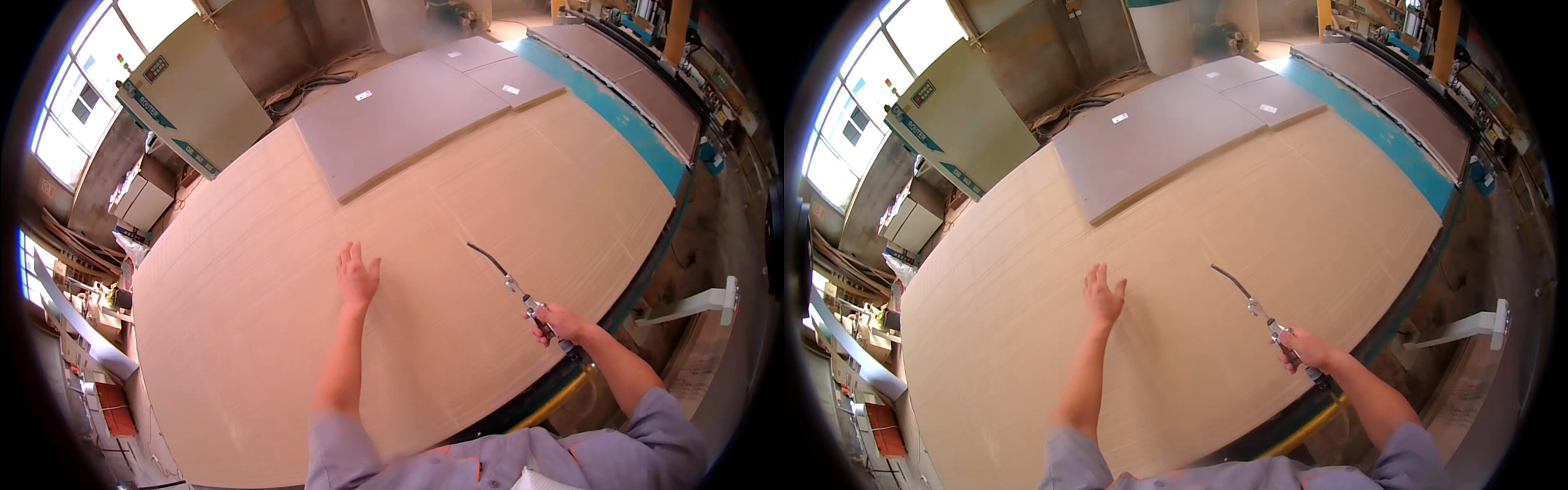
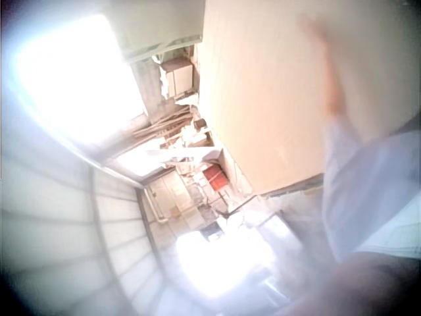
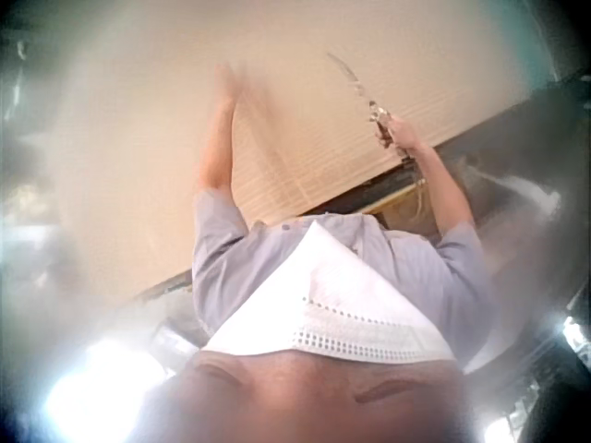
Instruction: The person repeatedly picks up large flat panels from a conveyor, carries them across the workshop floor, and places them onto a stack. The person also uses a handheld tool to spray or clean the surface of the panels on the conveyor.
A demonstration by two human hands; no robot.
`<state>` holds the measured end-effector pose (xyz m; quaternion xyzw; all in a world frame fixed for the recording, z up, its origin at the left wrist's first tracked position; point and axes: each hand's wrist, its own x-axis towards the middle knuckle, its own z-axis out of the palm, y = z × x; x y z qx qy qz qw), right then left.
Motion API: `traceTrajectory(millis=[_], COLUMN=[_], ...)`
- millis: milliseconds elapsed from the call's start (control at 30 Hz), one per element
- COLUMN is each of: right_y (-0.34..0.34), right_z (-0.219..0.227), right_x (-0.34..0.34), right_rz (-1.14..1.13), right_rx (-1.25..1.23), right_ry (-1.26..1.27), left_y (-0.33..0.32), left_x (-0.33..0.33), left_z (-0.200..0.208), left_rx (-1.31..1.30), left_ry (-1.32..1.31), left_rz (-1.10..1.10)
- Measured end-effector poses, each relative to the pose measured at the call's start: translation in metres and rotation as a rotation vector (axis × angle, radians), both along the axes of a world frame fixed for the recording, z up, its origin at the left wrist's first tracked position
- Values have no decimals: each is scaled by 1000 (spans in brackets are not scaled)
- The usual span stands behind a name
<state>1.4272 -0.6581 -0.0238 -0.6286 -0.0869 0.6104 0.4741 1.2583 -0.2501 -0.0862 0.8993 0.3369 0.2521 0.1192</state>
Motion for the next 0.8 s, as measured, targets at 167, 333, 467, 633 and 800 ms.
traceTrajectory(millis=[167, 333, 467, 633, 800], right_y=[20, 71, 135, 223, 253], right_z=[1, -10, -34, -46, -63], right_x=[115, 251, 340, 412, 453], right_rz=[-147, -285, -303, -343, -320], right_rx=[-8, 2, 10, 90, 125], right_ry=[-164, -400, -511, -557, -582], left_y=[96, 147, 177, 179, 190], left_x=[97, 140, 134, 133, 120], left_z=[-8, -10, -27, -41, -42], left_rx=[179, 79, 28, 48, 87], left_ry=[90, 238, 176, 83, 50], left_rz=[61, 172, 114, 176, 179])
